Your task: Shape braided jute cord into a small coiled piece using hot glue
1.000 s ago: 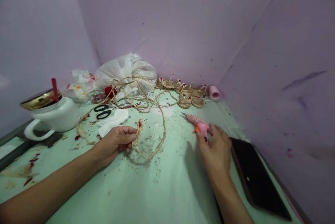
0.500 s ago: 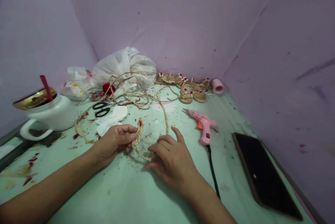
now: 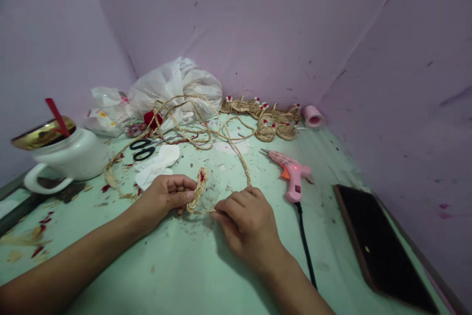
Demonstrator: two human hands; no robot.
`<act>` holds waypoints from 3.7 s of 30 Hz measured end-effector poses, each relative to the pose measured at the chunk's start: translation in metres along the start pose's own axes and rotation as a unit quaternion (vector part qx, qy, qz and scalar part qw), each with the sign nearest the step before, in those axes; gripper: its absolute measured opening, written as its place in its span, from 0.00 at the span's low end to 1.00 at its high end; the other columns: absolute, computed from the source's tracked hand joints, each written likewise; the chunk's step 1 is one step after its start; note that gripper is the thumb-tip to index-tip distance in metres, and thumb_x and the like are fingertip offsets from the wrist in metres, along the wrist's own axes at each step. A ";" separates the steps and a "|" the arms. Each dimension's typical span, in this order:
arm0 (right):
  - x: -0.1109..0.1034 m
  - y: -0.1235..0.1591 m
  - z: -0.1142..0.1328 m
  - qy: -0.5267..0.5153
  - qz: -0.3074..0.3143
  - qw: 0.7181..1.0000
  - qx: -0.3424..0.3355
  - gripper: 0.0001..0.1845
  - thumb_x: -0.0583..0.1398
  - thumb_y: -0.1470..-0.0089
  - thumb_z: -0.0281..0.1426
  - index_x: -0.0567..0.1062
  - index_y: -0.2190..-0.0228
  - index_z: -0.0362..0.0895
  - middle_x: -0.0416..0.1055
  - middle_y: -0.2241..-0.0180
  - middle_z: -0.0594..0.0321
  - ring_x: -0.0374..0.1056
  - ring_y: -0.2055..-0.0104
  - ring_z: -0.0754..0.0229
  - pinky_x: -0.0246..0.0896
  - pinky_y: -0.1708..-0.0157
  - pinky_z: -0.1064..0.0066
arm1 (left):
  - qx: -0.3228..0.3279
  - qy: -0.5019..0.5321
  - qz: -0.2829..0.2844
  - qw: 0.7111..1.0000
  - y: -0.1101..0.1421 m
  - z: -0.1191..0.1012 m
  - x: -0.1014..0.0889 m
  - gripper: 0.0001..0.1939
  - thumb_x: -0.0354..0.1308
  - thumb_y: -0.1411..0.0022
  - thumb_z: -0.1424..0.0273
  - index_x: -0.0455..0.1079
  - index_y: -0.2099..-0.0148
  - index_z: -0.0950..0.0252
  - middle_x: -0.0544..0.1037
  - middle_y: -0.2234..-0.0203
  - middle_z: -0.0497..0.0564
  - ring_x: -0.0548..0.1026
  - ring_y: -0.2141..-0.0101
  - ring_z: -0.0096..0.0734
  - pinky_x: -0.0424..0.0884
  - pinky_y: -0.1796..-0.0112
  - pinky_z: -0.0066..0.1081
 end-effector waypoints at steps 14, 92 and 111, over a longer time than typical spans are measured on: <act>-0.003 -0.002 -0.006 -0.013 -0.054 0.997 0.063 0.05 0.62 0.51 0.33 0.74 0.73 0.44 0.73 0.78 0.65 0.68 0.74 0.61 0.56 0.69 0.67 | -0.018 -0.036 0.056 0.998 0.006 -0.002 0.009 0.10 0.62 0.59 0.70 0.74 0.72 0.71 0.72 0.82 0.48 0.63 0.81 0.22 0.57 0.78 0.24; -0.005 0.006 -0.013 -0.083 -0.087 0.987 0.108 0.17 0.61 0.54 0.25 0.72 0.58 0.43 0.73 0.62 0.55 0.67 0.61 0.55 0.66 0.65 0.63 | 0.180 -0.337 0.067 0.922 0.026 -0.015 0.023 0.13 0.53 0.51 0.79 0.75 0.66 0.62 0.72 0.76 0.45 0.69 0.72 0.25 0.60 0.71 0.25; 0.002 0.003 -0.013 -0.138 -0.039 0.978 0.150 0.24 0.63 0.54 0.30 0.69 0.52 0.45 0.75 0.61 0.56 0.68 0.65 0.57 0.65 0.65 0.62 | 0.215 -0.445 -0.017 0.869 0.029 -0.016 0.020 0.08 0.53 0.44 0.67 0.72 0.64 0.62 0.75 0.72 0.47 0.70 0.69 0.31 0.60 0.68 0.28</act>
Point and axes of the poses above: each hand's wrist, its own y-axis away from the middle knuckle, its own x-axis out of the palm, z = x × y, the point moved 5 cm from there along -y, towards the middle knuckle
